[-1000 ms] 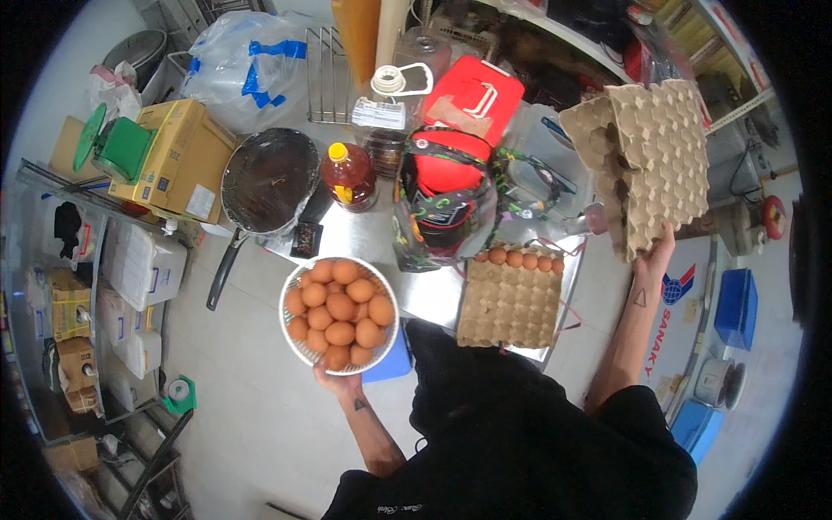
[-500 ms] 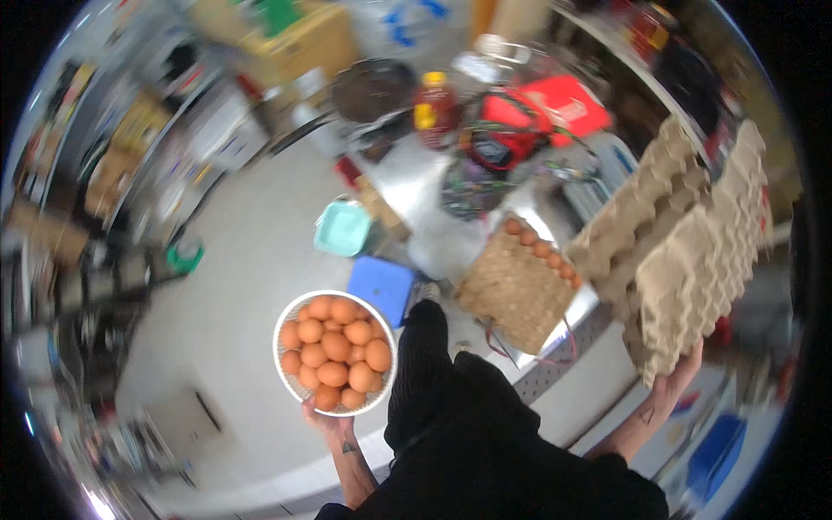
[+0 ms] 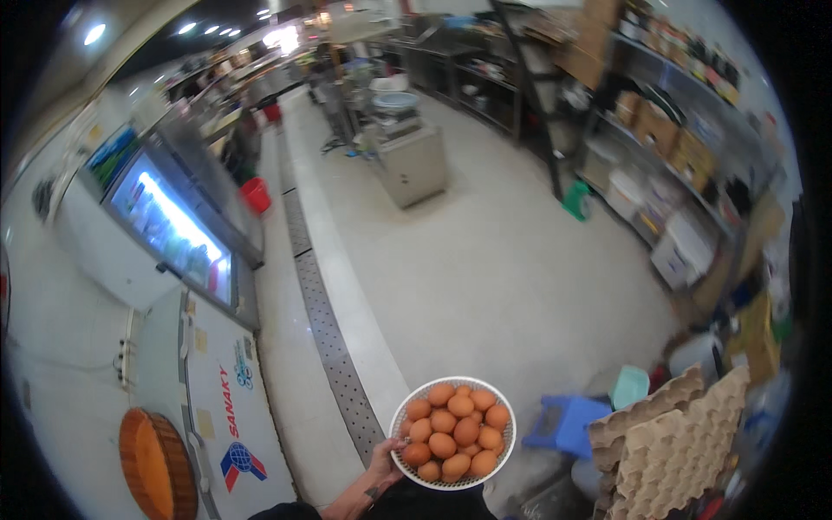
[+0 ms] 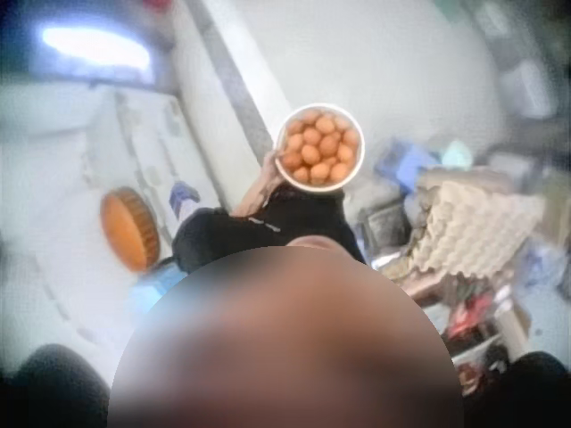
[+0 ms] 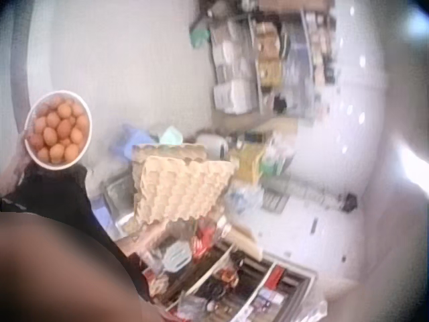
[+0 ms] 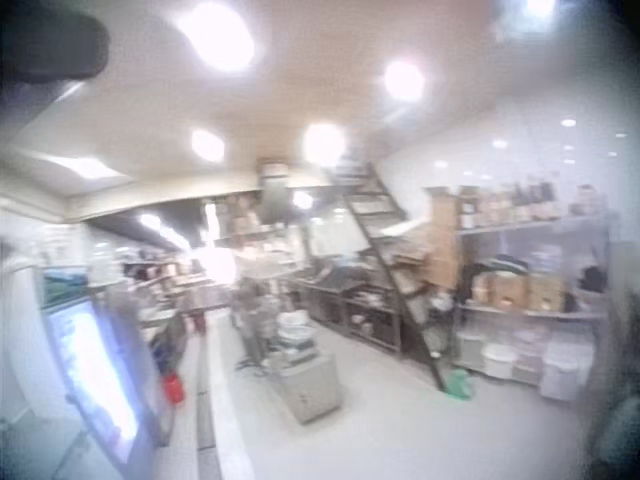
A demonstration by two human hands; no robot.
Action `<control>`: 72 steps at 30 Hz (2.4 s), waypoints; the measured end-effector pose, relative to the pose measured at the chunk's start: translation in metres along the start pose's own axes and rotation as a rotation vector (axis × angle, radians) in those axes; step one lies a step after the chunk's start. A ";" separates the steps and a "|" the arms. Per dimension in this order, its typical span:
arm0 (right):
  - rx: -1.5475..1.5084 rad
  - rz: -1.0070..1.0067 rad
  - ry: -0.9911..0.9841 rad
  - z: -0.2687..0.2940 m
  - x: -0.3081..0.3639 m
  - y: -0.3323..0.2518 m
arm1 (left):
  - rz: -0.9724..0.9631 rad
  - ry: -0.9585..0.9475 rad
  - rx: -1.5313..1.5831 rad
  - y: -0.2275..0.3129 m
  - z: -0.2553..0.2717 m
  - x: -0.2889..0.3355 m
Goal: The person retrieves eggs from a carton, places them into a white basket, and then transfers them into a metal pot in the sink. The person handles the eggs one by one and moves between the storage area and the sink.
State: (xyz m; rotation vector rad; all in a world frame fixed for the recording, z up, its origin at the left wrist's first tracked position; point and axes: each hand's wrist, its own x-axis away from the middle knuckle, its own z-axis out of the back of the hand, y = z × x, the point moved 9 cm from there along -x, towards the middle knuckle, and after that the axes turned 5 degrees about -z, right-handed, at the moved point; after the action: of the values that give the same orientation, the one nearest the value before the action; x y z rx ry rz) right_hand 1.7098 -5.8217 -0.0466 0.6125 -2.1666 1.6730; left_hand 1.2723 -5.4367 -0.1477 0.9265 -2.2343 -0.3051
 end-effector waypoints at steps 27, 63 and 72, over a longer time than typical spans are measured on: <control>0.365 -0.320 -1.010 -1.137 0.149 0.491 | -0.940 0.538 0.505 0.668 0.293 -0.147; 0.464 -0.520 -1.415 -2.426 0.405 1.063 | -1.125 0.598 0.691 1.689 0.424 -0.792; 0.630 -0.924 -1.508 -2.723 0.568 1.287 | -1.190 0.818 0.844 1.846 0.428 -0.898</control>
State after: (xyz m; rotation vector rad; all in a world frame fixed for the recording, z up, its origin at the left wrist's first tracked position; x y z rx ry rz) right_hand 0.5559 -2.9829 -0.1307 3.1438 -1.1527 1.2761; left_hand 0.4552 -3.5059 -0.0924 2.2437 -0.7964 0.4957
